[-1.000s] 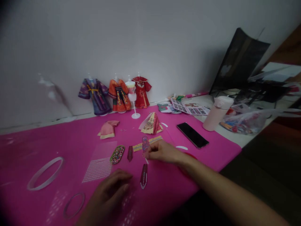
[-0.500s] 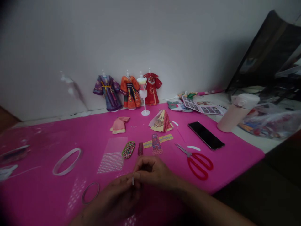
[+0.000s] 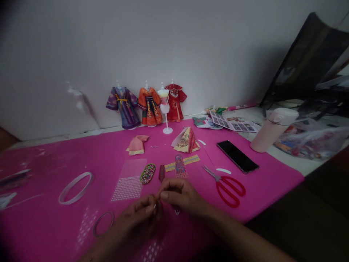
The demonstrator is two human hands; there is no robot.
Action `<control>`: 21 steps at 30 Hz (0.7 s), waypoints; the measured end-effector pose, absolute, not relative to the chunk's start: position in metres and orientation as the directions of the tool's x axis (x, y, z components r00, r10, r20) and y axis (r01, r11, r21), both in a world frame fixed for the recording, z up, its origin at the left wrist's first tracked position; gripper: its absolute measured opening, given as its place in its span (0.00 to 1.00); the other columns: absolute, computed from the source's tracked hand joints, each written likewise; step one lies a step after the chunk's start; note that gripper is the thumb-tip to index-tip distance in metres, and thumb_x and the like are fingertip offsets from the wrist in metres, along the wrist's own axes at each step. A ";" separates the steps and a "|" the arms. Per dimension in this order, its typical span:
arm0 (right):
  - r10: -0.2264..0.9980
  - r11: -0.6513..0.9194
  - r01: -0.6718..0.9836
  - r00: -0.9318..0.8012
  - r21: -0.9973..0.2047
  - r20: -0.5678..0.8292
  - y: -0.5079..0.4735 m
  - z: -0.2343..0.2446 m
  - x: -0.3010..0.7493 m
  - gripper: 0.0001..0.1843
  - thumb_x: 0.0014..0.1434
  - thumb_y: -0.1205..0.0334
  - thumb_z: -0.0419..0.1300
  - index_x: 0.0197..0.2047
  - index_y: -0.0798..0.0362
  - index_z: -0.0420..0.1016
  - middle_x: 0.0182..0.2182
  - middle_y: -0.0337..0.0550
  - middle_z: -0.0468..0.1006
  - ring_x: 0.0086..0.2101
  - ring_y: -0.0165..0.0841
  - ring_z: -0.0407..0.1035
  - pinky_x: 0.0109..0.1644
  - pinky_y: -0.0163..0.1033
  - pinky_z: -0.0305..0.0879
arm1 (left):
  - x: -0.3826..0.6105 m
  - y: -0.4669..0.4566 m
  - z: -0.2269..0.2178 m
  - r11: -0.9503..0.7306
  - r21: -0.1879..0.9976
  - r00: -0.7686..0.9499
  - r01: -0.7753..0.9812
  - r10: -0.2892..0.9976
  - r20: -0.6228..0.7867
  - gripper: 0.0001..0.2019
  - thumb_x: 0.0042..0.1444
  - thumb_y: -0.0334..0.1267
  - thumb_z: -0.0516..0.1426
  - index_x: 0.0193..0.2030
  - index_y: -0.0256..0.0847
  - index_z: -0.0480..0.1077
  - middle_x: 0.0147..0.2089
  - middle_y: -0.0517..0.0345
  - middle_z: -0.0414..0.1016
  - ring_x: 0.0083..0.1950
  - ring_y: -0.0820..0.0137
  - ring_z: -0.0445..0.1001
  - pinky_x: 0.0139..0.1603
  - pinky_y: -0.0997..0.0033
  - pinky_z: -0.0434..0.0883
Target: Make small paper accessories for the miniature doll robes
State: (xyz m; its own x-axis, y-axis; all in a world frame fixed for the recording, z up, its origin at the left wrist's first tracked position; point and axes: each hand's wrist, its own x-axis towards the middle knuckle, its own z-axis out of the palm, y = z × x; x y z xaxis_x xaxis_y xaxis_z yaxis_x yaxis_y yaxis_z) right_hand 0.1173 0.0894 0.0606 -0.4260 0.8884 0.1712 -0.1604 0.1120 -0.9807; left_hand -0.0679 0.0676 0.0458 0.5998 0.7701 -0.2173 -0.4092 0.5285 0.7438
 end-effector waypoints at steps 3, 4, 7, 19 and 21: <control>0.915 0.133 -0.034 -0.380 -0.990 0.136 0.084 0.068 0.127 0.11 0.58 0.55 0.64 0.30 0.53 0.74 0.26 0.35 0.69 0.23 0.27 0.64 0.25 0.33 0.60 | -0.069 0.070 0.051 0.381 0.866 0.509 -0.324 0.842 -0.180 0.11 0.53 0.40 0.67 0.28 0.38 0.72 0.27 0.65 0.66 0.29 0.76 0.59 0.31 0.77 0.57; 0.923 0.143 0.017 -0.364 -0.990 0.127 0.082 0.071 0.130 0.09 0.58 0.58 0.64 0.29 0.53 0.74 0.26 0.36 0.70 0.24 0.27 0.65 0.27 0.34 0.60 | -0.069 0.070 0.053 0.316 0.910 0.478 -0.267 0.864 -0.160 0.11 0.54 0.41 0.66 0.28 0.38 0.72 0.28 0.65 0.66 0.30 0.75 0.59 0.32 0.76 0.57; 0.940 0.174 0.161 -0.322 -0.972 0.115 0.075 0.080 0.134 0.07 0.57 0.65 0.63 0.27 0.53 0.75 0.26 0.36 0.71 0.26 0.29 0.65 0.30 0.35 0.59 | -0.068 0.070 0.058 0.159 0.984 0.431 -0.083 0.896 -0.109 0.13 0.57 0.47 0.62 0.29 0.40 0.70 0.28 0.65 0.64 0.31 0.73 0.58 0.33 0.74 0.58; 0.940 0.296 0.373 -0.279 -0.879 0.198 0.074 0.082 0.128 0.05 0.52 0.67 0.63 0.26 0.53 0.75 0.25 0.38 0.72 0.28 0.30 0.64 0.32 0.36 0.58 | -0.068 0.068 0.058 0.062 0.996 0.470 0.060 0.879 -0.083 0.14 0.61 0.49 0.56 0.32 0.41 0.70 0.32 0.61 0.67 0.36 0.68 0.63 0.39 0.70 0.62; 0.944 0.274 0.370 -0.278 -0.888 0.176 0.075 0.082 0.128 0.05 0.51 0.67 0.62 0.25 0.53 0.73 0.25 0.37 0.71 0.27 0.30 0.64 0.31 0.35 0.58 | -0.067 0.069 0.058 0.059 0.997 0.473 0.058 0.877 -0.079 0.14 0.61 0.49 0.55 0.32 0.41 0.71 0.33 0.60 0.68 0.37 0.67 0.65 0.40 0.70 0.62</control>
State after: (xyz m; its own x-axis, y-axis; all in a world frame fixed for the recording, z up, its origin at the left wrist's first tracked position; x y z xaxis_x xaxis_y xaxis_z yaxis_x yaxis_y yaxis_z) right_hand 0.1281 0.0748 0.0817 -0.2776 0.9444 0.1763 0.3699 0.2744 -0.8876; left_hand -0.0674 0.0689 0.0584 0.4731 0.8774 -0.0791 0.0580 0.0585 0.9966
